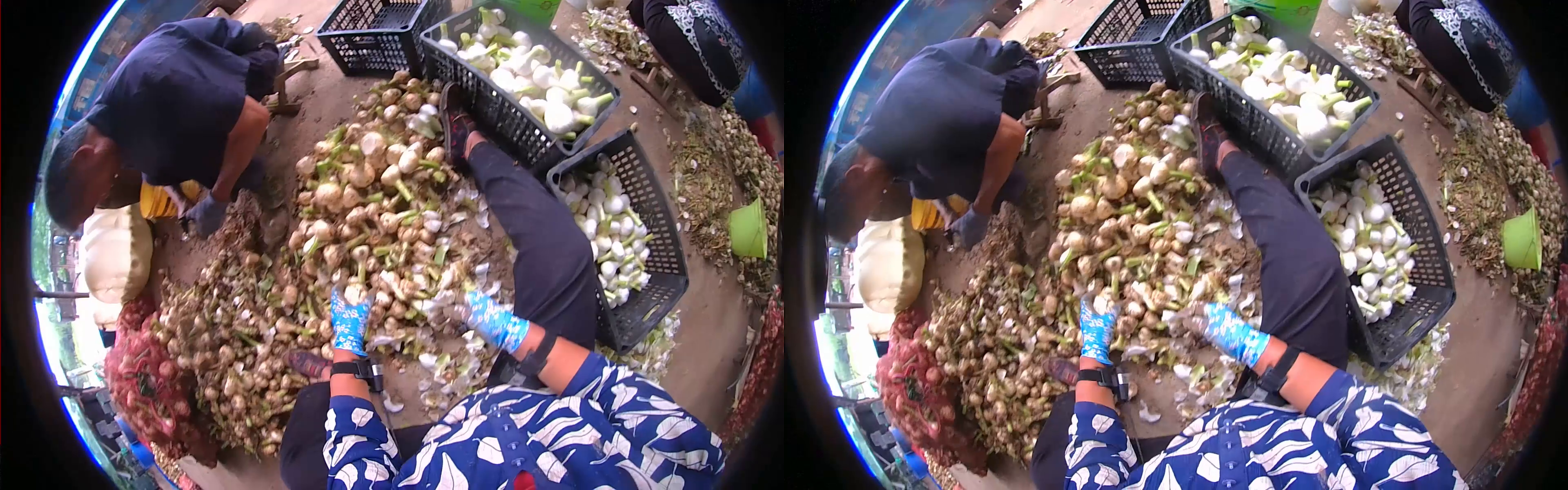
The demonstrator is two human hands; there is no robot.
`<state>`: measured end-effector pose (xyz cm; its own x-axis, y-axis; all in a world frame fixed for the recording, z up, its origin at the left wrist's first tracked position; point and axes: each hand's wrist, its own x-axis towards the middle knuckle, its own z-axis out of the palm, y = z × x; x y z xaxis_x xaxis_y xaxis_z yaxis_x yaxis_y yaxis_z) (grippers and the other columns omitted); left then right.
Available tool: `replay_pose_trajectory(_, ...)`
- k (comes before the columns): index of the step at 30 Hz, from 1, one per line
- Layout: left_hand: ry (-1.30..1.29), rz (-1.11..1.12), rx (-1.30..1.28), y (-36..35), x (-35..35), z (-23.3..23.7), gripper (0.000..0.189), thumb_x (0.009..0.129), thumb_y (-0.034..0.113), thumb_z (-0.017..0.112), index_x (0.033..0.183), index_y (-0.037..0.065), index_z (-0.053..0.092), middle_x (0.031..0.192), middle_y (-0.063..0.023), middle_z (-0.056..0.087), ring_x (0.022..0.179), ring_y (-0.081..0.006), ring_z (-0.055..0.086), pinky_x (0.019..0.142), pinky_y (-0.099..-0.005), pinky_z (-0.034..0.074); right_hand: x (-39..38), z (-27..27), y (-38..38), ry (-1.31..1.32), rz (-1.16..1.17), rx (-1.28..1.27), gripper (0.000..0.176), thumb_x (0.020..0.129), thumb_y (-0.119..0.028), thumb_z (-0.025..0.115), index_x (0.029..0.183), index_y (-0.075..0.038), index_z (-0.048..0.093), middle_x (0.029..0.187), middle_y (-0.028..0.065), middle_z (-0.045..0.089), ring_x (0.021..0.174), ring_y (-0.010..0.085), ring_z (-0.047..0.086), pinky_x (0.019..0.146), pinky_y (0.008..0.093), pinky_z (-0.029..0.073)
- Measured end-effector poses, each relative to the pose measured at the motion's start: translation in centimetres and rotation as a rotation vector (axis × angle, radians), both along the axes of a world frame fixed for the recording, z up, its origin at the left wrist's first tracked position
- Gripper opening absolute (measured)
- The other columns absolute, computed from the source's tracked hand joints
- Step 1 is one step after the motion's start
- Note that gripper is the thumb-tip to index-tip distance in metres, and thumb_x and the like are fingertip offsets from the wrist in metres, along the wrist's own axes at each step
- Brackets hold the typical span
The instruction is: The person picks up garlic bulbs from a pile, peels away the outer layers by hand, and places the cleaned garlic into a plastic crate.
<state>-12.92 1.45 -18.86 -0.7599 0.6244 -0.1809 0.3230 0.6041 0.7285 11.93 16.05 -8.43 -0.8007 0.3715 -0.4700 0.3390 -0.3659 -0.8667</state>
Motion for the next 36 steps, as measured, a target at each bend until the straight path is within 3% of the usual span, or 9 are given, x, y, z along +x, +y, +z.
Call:
replay_pose_trajectory(4, -0.768, 0.095, 0.663, 1.4, 8.1, 12.8, 0.063, 0.077, 0.02, 0.071, 0.129, 0.005, 0.038, 0.118, -0.0081, 0.048, 0.104, -0.0201, 0.052, 0.092, -0.033, 0.044, -1.2, 1.6, -1.9, 0.031, -0.131, -0.464, 0.04, 0.086, -0.042, 0.059, 0.095, -0.003, 0.065, 0.072, 0.0064, 0.063, 0.054, 0.0118, 0.057, 0.047, 0.0242, 0.045)
replay_pose_trajectory(8, -0.445, -0.14, 0.538, -0.5, 13.9, 16.8, 0.069, 0.073, 0.009, 0.074, 0.131, 0.008, 0.035, 0.126, -0.0099, 0.044, 0.114, -0.0211, 0.048, 0.094, -0.0331, 0.045, -0.5, 4.9, -2.9, 0.082, -0.047, 0.137, 0.04, 0.092, -0.041, 0.05, 0.08, -0.004, 0.063, 0.06, 0.0032, 0.054, 0.05, 0.011, 0.049, 0.047, 0.0262, 0.038)
replay_pose_trajectory(10, -0.396, -0.192, 0.544, -1.9, 15.0, 17.0, 0.069, 0.073, 0.008, 0.074, 0.131, 0.008, 0.035, 0.13, -0.0105, 0.042, 0.118, -0.0227, 0.046, 0.096, -0.0346, 0.044, 1.0, 5.4, -3.0, 0.24, 0.112, 0.639, 0.028, 0.089, -0.012, 0.048, 0.116, -0.016, 0.057, 0.065, 0.0063, 0.056, 0.054, 0.0189, 0.057, 0.049, 0.0317, 0.044)
replay_pose_trajectory(15, 0.236, -0.517, 0.337, -4.4, 16.3, 19.4, 0.067, 0.063, 0.004, 0.076, 0.123, 0.006, 0.047, 0.121, -0.018, 0.05, 0.113, -0.036, 0.049, 0.093, -0.0439, 0.042, 3.7, 6.4, -3.1, 0.242, 0.242, 0.349, 0.044, 0.094, -0.036, 0.046, 0.073, 0.0, 0.061, 0.059, 0.0079, 0.056, 0.054, 0.0153, 0.053, 0.054, 0.0308, 0.042)
replay_pose_trajectory(22, 0.546, -0.713, 0.18, -4.6, 17.0, 21.4, 0.07, 0.065, 0.004, 0.075, 0.127, 0.007, 0.043, 0.119, -0.0197, 0.051, 0.105, -0.038, 0.054, 0.088, -0.0452, 0.045, 4.7, 6.5, -5.4, 0.376, 0.038, 0.313, 0.021, 0.091, -0.018, 0.051, 0.085, -0.001, 0.061, 0.059, 0.0032, 0.055, 0.051, 0.0118, 0.051, 0.05, 0.0259, 0.041)
replay_pose_trajectory(26, -1.362, 0.035, 0.79, -4.8, 16.7, 20.6, 0.052, 0.086, 0.019, 0.062, 0.129, -0.001, 0.04, 0.118, -0.0125, 0.055, 0.108, -0.0226, 0.055, 0.092, -0.034, 0.046, 5.2, 8.5, -5.4, 0.195, -0.113, -0.597, 0.015, 0.087, -0.013, 0.053, 0.093, -0.002, 0.061, 0.063, 0.0003, 0.056, 0.046, 0.0039, 0.046, 0.039, 0.0173, 0.031)
replay_pose_trajectory(30, 0.131, -0.018, 0.163, -4.2, 15.7, 19.8, 0.029, 0.09, 0.014, 0.054, 0.114, -0.002, 0.055, 0.108, -0.0103, 0.06, 0.098, -0.0191, 0.058, 0.085, -0.0321, 0.047, 5.1, 7.8, -4.1, 0.341, -0.041, -0.776, 0.026, 0.086, -0.013, 0.056, 0.11, -0.004, 0.059, 0.066, 0.0035, 0.06, 0.049, 0.0117, 0.053, 0.042, 0.0235, 0.038)
replay_pose_trajectory(33, -0.139, -0.092, 0.333, -3.3, 17.6, 21.4, 0.025, 0.085, 0.009, 0.061, 0.107, -0.001, 0.057, 0.098, -0.0103, 0.062, 0.088, -0.0157, 0.06, 0.079, -0.0296, 0.049, 4.8, 7.4, -4.5, 0.4, 0.377, 0.799, 0.032, 0.084, -0.017, 0.058, 0.116, -0.01, 0.058, 0.096, 0.0143, 0.063, 0.081, 0.035, 0.059, 0.073, 0.0417, 0.046)
replay_pose_trajectory(36, -0.202, -0.03, 0.295, -3.0, 17.6, 19.5, 0.018, 0.08, 0.014, 0.068, 0.09, 0.0, 0.063, 0.084, -0.0105, 0.065, 0.077, -0.0183, 0.062, 0.07, -0.0327, 0.05, 5.4, 6.5, -5.0, 0.18, 0.451, 0.253, 0.026, 0.074, -0.012, 0.061, 0.099, -0.007, 0.065, 0.085, 0.0152, 0.058, 0.077, 0.0325, 0.058, 0.066, 0.041, 0.045)
